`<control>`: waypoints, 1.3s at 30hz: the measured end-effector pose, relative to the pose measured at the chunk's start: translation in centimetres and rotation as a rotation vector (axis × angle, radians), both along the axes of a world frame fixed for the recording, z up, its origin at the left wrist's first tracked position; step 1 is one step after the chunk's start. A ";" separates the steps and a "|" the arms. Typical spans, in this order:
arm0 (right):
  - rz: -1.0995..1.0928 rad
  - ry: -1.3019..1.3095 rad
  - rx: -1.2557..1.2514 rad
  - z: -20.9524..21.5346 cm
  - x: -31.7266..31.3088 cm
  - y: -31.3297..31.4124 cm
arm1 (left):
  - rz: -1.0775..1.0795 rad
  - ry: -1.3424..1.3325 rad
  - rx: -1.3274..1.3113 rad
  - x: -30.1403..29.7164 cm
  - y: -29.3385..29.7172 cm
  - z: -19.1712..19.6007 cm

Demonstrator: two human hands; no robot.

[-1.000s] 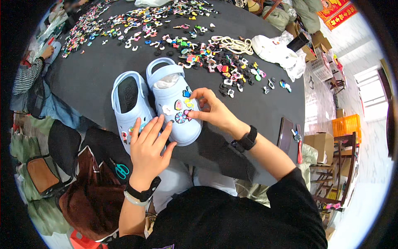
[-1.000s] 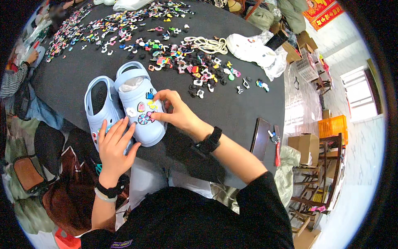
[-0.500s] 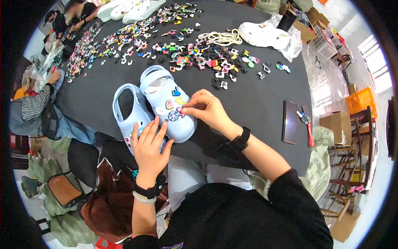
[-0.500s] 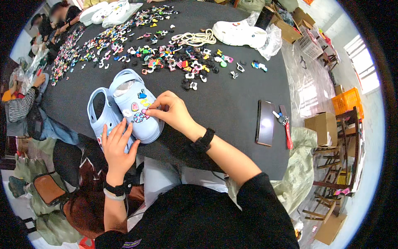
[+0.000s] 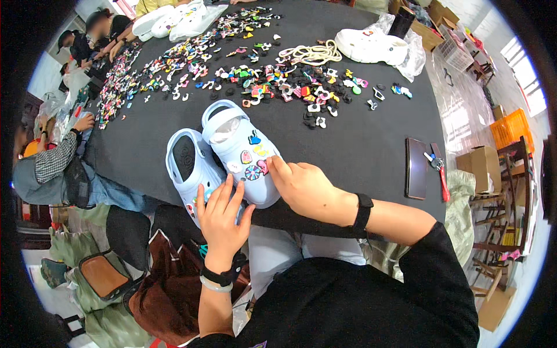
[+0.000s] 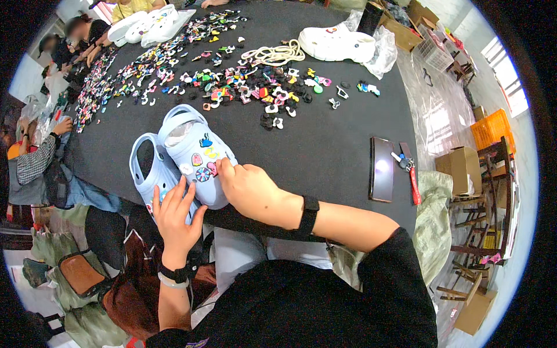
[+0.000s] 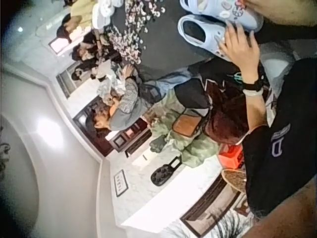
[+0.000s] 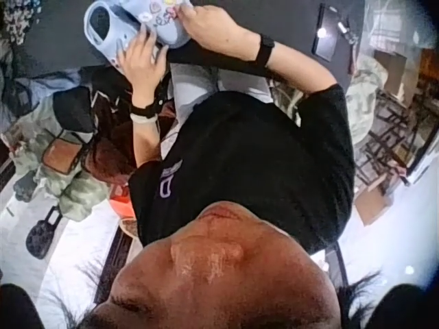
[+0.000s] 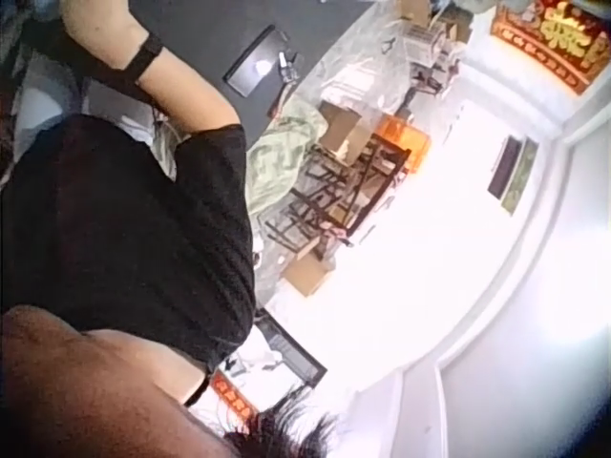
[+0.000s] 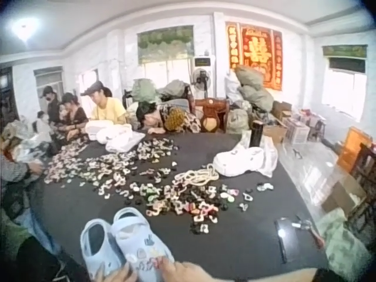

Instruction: The recorder is attaching charms to rubber shoes and preparing them for packaging.

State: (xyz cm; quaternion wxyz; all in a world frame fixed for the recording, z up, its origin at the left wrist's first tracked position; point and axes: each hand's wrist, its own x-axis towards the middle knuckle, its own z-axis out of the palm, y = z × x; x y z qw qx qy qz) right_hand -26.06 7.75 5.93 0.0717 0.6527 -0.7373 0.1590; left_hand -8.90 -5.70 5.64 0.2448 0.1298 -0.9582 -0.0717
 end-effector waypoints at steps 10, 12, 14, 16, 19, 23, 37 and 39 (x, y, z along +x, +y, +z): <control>0.205 -0.161 -0.010 0.8 -3.4 0.0 | 0.004 -0.033 0.017 -0.1 -0.2 -0.1; 0.311 -0.143 -0.040 0.8 -4.0 -0.3 | 0.006 -0.017 0.023 -0.1 -0.1 -0.2; 0.239 -0.144 0.022 0.6 -2.8 -0.8 | 0.004 -0.023 0.024 0.0 -0.2 -0.1; 0.127 -0.040 0.051 -0.1 -0.6 -1.1 | -0.012 -0.019 0.026 -0.2 -0.2 -0.2; 0.063 0.158 0.008 -0.4 0.2 -1.2 | 0.004 -0.020 -0.005 -0.1 -0.4 -0.5; 0.017 -0.299 -0.073 0.2 -1.6 0.7 | 0.014 -0.024 -0.038 -0.3 -0.2 -0.4; -0.370 -0.138 0.205 -2.6 -14.1 -1.1 | 0.037 0.012 -0.059 0.0 0.8 0.0; -0.403 -0.234 0.169 -3.3 -14.1 -0.9 | 0.045 0.002 -0.068 0.1 0.9 0.1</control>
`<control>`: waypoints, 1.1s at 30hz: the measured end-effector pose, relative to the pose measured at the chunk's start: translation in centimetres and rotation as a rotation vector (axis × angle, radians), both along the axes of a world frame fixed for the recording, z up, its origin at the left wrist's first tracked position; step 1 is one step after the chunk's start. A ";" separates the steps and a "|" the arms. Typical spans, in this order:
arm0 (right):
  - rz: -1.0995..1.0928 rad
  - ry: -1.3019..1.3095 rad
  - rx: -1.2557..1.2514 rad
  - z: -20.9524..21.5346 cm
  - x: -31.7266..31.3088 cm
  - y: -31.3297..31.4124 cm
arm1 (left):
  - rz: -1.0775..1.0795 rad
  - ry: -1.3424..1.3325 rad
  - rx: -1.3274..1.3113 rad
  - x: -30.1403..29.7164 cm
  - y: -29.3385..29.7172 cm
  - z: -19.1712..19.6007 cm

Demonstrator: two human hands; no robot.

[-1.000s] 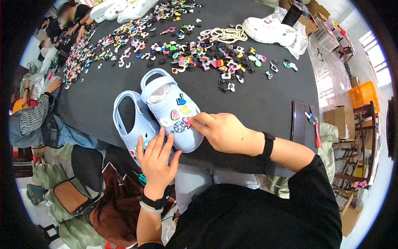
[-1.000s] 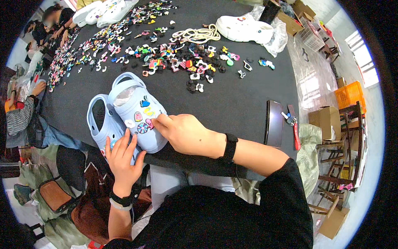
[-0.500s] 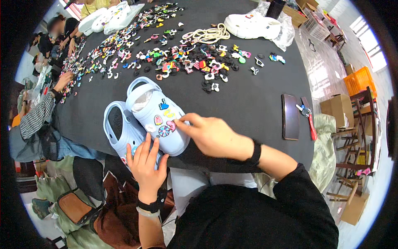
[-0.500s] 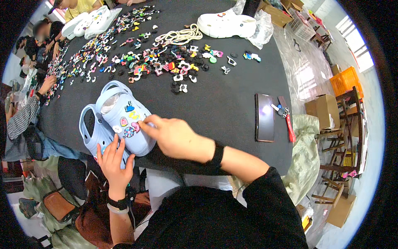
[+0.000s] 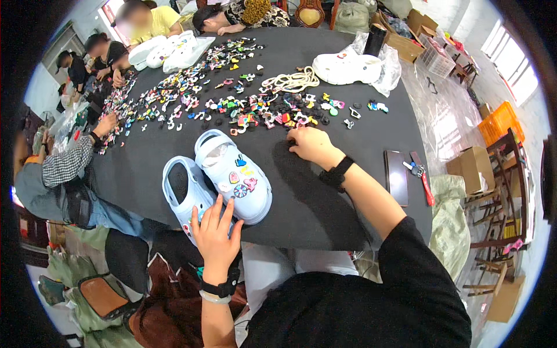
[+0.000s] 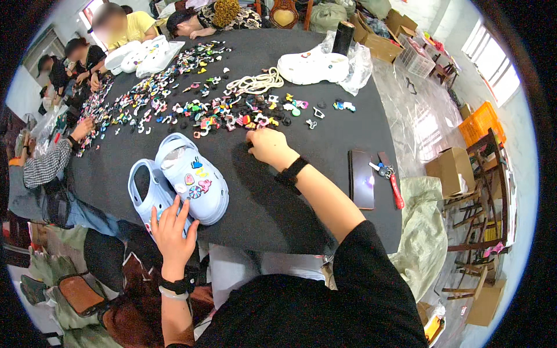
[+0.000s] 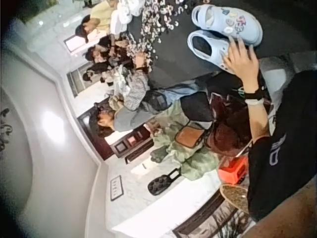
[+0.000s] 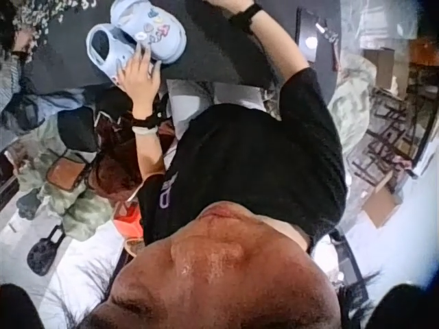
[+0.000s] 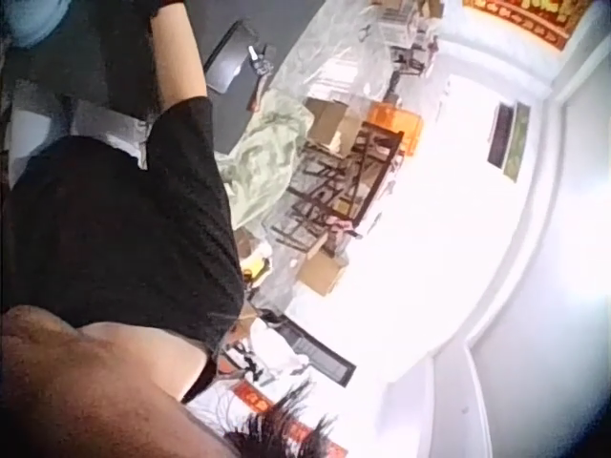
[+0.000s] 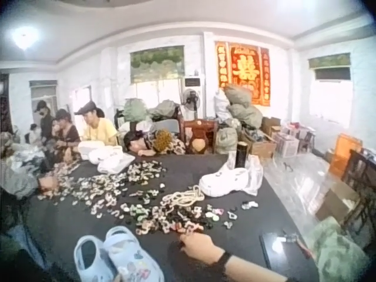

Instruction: The recorder is attaching charms to rubber shoes and preparing them for packaging.

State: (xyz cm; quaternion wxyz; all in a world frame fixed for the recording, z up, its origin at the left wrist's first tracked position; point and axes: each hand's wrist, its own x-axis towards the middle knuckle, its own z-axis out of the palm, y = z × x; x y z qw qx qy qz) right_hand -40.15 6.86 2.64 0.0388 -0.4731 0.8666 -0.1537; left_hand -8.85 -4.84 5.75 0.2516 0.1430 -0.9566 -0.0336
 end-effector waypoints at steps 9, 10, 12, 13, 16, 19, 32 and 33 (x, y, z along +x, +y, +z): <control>-0.119 -1.028 -0.517 0.5 -1.0 3.8 | -0.008 -0.001 0.015 0.1 -0.5 0.0; -0.141 -1.083 -0.517 0.6 -1.0 4.0 | -0.004 -0.001 0.003 0.1 -0.4 0.0; -0.155 -1.084 -0.474 0.5 -1.4 4.3 | -0.002 -0.001 -0.007 0.0 -0.4 0.0; -0.166 -1.086 -0.436 0.5 -1.6 4.3 | -0.006 0.004 -0.003 -0.1 -0.4 0.0; -0.178 -1.018 -0.370 0.7 -1.6 3.1 | 0.006 0.005 0.011 0.1 -0.4 -0.1; -0.033 -0.834 -0.368 0.2 -2.5 2.1 | 0.006 0.013 0.029 0.0 -0.4 -0.1; 0.044 -0.783 -0.492 4.7 3.2 -3.6 | -0.011 0.058 0.090 0.4 -0.5 -0.1; 0.052 -0.900 -0.573 5.2 4.5 -2.9 | -0.012 0.084 0.100 0.2 -0.4 0.0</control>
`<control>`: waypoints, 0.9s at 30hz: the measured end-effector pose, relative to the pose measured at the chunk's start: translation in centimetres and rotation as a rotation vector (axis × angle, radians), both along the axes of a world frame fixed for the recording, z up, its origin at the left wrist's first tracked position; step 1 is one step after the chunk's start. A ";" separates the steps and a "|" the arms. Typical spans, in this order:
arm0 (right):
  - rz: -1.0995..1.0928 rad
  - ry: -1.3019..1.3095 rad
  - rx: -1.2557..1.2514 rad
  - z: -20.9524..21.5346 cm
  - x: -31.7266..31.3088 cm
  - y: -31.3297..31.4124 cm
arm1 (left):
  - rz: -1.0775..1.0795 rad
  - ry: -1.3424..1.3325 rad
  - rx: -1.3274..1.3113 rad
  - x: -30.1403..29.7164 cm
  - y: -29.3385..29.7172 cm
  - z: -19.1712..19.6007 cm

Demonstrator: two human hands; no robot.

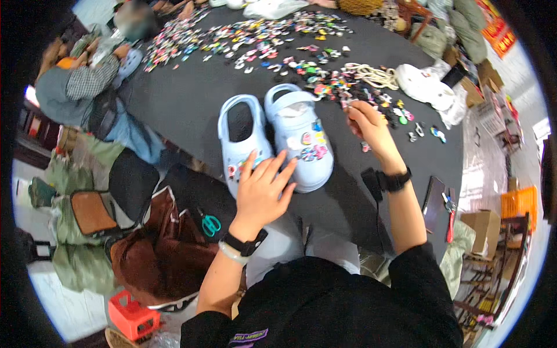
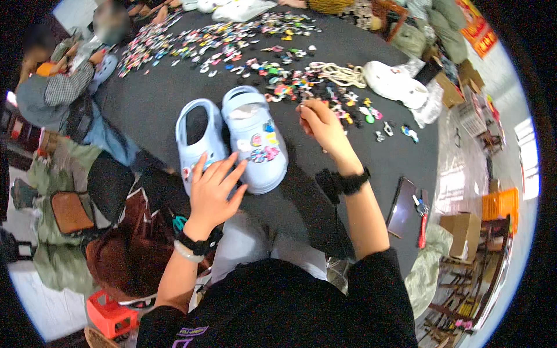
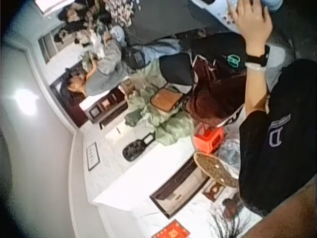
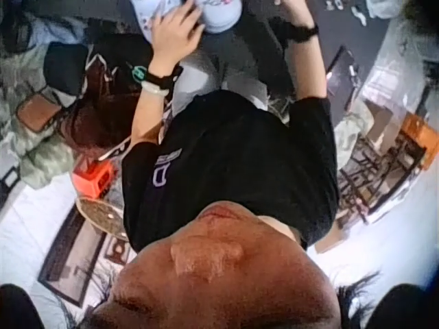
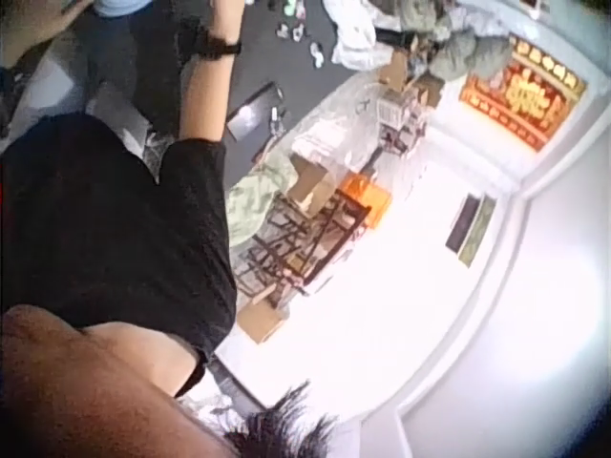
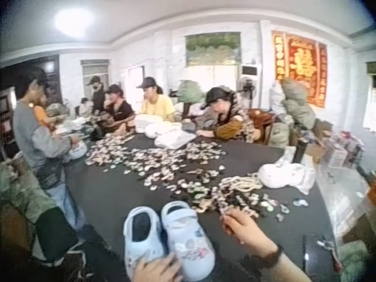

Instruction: The recorder is attaching charms to rubber shoes and preparing them for packaging.

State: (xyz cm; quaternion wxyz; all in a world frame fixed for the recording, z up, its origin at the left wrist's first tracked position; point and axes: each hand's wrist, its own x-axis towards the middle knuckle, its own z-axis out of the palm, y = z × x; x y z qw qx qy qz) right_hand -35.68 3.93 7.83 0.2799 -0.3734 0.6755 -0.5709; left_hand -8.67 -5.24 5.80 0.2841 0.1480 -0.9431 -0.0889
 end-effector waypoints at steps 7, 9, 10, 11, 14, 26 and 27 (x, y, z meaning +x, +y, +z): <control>0.121 -0.242 -0.093 0.7 9.9 4.7 | 0.042 0.546 0.010 3.4 -2.1 -0.1; 0.148 -0.281 -0.099 0.4 11.1 5.4 | 0.207 0.606 0.298 5.5 -2.2 -1.0; 0.167 -0.276 -0.121 0.1 11.4 5.6 | 0.238 0.624 0.427 6.4 -2.6 -1.6; 0.162 -0.276 -0.116 0.0 11.6 5.4 | 0.236 0.622 0.433 7.3 -2.8 -2.1; 0.188 -0.276 -0.128 0.4 12.3 3.9 | 0.241 0.261 0.532 9.4 -2.9 -3.2; 0.217 0.254 0.017 -0.5 14.7 -2.5 | 0.308 0.217 0.555 6.6 0.2 -4.6; 0.234 0.297 0.108 0.3 14.8 -2.7 | 0.301 0.223 0.538 6.7 0.1 -4.9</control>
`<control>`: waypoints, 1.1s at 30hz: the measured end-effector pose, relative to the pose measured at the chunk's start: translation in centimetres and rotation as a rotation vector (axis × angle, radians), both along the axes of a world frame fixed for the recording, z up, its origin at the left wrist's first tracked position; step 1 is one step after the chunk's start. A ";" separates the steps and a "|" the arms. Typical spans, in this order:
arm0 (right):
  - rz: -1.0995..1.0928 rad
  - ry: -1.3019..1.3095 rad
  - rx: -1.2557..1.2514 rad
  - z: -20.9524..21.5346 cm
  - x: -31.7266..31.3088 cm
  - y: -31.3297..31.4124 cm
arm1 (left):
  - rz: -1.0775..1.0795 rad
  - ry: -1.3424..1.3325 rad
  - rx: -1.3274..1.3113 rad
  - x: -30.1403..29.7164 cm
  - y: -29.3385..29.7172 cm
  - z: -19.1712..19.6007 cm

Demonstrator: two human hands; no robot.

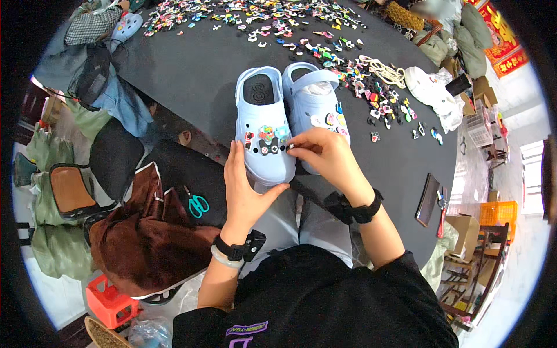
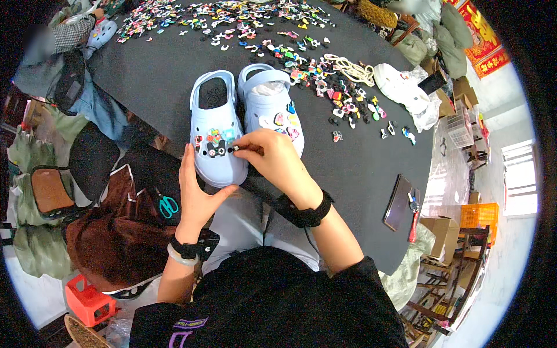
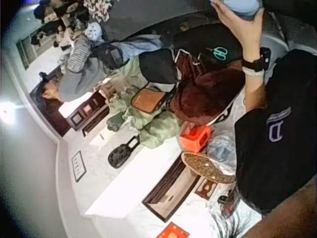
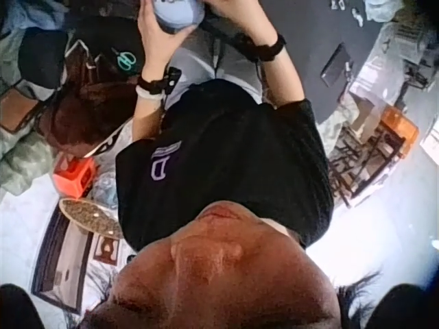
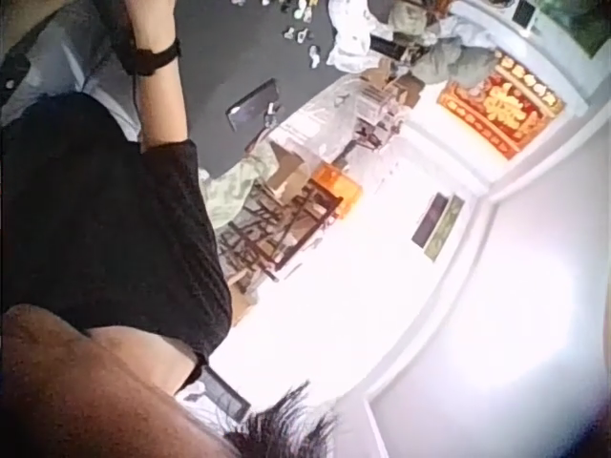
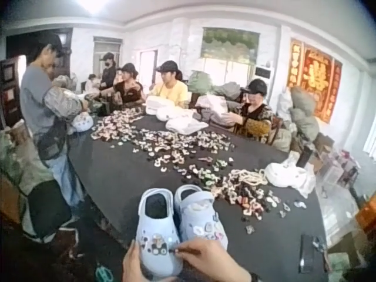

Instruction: The recorder is attaching charms to rubber shoes and preparing them for packaging.

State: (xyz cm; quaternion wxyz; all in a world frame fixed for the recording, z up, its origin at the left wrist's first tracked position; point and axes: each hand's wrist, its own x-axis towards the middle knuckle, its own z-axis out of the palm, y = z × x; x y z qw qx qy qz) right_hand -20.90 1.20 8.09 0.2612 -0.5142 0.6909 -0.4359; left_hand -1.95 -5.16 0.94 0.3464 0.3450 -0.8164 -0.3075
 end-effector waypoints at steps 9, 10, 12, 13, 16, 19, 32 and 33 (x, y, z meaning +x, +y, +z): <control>0.077 0.022 -0.019 2.9 0.4 -1.5 | 0.031 0.069 -0.018 -0.1 0.0 -0.3; 0.118 0.051 -0.004 3.7 0.9 -1.7 | 0.055 0.075 -0.022 -0.5 0.1 -0.2; 0.177 0.228 -0.093 3.2 1.9 -2.8 | 0.068 0.070 -0.032 -1.0 0.4 -0.1; 0.234 0.403 -0.188 2.9 2.4 -3.4 | 0.079 0.063 -0.046 -1.2 0.6 0.0; 0.199 0.538 -0.159 1.4 2.4 -4.5 | 0.083 0.060 -0.029 -1.1 0.7 0.0; 0.194 0.529 -0.130 1.1 2.4 -4.7 | 0.055 0.064 0.029 -0.5 0.4 0.3; -0.122 0.355 -0.280 -2.7 3.7 -3.4 | -0.052 0.432 0.294 -2.0 -3.2 -0.6; -0.133 0.348 -0.286 -2.9 3.8 -3.3 | -0.053 0.472 0.367 -2.2 -3.2 -0.6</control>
